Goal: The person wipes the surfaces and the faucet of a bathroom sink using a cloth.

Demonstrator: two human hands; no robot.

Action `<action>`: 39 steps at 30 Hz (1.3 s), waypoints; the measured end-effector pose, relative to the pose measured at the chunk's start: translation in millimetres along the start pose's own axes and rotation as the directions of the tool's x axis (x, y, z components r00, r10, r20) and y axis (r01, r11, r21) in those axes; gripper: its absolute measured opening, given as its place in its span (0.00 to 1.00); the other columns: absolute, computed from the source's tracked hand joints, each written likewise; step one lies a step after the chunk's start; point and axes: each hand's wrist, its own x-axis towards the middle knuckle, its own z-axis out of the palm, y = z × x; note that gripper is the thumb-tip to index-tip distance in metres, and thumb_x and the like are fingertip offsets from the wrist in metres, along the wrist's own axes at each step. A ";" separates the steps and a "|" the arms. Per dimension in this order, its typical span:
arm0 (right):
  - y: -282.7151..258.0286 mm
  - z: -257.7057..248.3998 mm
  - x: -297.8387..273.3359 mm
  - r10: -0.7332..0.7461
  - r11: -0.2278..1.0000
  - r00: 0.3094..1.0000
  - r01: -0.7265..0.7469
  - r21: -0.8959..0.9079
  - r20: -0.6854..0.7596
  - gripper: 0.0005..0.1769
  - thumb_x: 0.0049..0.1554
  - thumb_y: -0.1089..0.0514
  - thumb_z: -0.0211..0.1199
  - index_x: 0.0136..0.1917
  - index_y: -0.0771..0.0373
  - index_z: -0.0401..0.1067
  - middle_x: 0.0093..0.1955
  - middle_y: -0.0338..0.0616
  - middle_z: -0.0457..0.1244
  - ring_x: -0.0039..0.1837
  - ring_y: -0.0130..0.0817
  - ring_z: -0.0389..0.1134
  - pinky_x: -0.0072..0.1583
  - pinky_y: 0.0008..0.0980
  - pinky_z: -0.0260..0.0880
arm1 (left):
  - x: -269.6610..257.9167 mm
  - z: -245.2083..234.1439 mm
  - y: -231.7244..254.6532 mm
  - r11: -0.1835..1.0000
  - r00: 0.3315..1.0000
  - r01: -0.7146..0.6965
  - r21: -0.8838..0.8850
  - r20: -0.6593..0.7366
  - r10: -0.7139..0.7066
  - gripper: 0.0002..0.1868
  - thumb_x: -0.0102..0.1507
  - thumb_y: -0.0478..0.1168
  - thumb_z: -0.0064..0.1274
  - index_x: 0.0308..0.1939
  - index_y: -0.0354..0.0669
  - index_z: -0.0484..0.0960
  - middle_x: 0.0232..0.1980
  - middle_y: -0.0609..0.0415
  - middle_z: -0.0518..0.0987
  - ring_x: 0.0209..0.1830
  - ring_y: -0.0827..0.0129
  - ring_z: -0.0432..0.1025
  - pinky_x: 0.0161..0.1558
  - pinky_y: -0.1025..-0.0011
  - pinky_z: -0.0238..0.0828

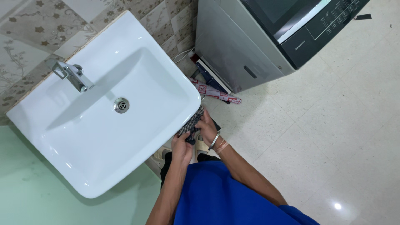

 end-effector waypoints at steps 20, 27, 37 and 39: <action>-45.5 -64.4 61.2 -0.047 0.998 0.995 0.043 -0.043 -0.085 0.49 0.55 0.72 0.47 0.87 0.55 0.39 0.80 0.47 0.48 0.78 0.36 0.53 0.75 0.31 0.51 | 0.9 95.6 6.0 0.983 0.968 0.143 0.119 0.190 -0.164 0.19 0.62 0.25 0.45 0.57 0.38 0.72 0.53 0.48 0.77 0.45 0.64 0.75 0.43 0.66 0.78; -4.6 -35.5 28.5 -0.089 0.994 0.996 0.089 -0.056 0.001 0.35 0.65 0.58 0.47 0.83 0.62 0.45 0.79 0.50 0.52 0.77 0.37 0.54 0.74 0.35 0.54 | -35.7 102.1 71.6 0.397 0.877 -0.474 0.786 0.378 0.297 0.15 0.65 0.34 0.53 0.55 0.34 0.73 0.49 0.40 0.80 0.45 0.61 0.76 0.46 0.69 0.74; 14.0 -33.3 107.5 -0.242 0.935 0.969 0.219 -0.280 -0.053 0.38 0.70 0.39 0.33 0.82 0.65 0.41 0.78 0.52 0.52 0.79 0.38 0.54 0.76 0.33 0.56 | 48.6 174.9 85.6 -0.552 0.568 -0.709 0.438 0.819 -0.080 0.28 0.69 0.51 0.42 0.71 0.48 0.72 0.76 0.29 0.59 0.77 0.45 0.52 0.75 0.47 0.38; 16.2 -36.0 114.7 -0.287 0.921 0.955 0.256 -0.293 -0.068 0.37 0.71 0.39 0.33 0.83 0.66 0.42 0.81 0.51 0.49 0.81 0.37 0.51 0.77 0.33 0.51 | 60.7 175.4 89.5 -0.576 0.628 -0.671 0.467 0.771 -0.105 0.28 0.72 0.56 0.37 0.70 0.47 0.73 0.77 0.33 0.59 0.78 0.49 0.51 0.77 0.47 0.36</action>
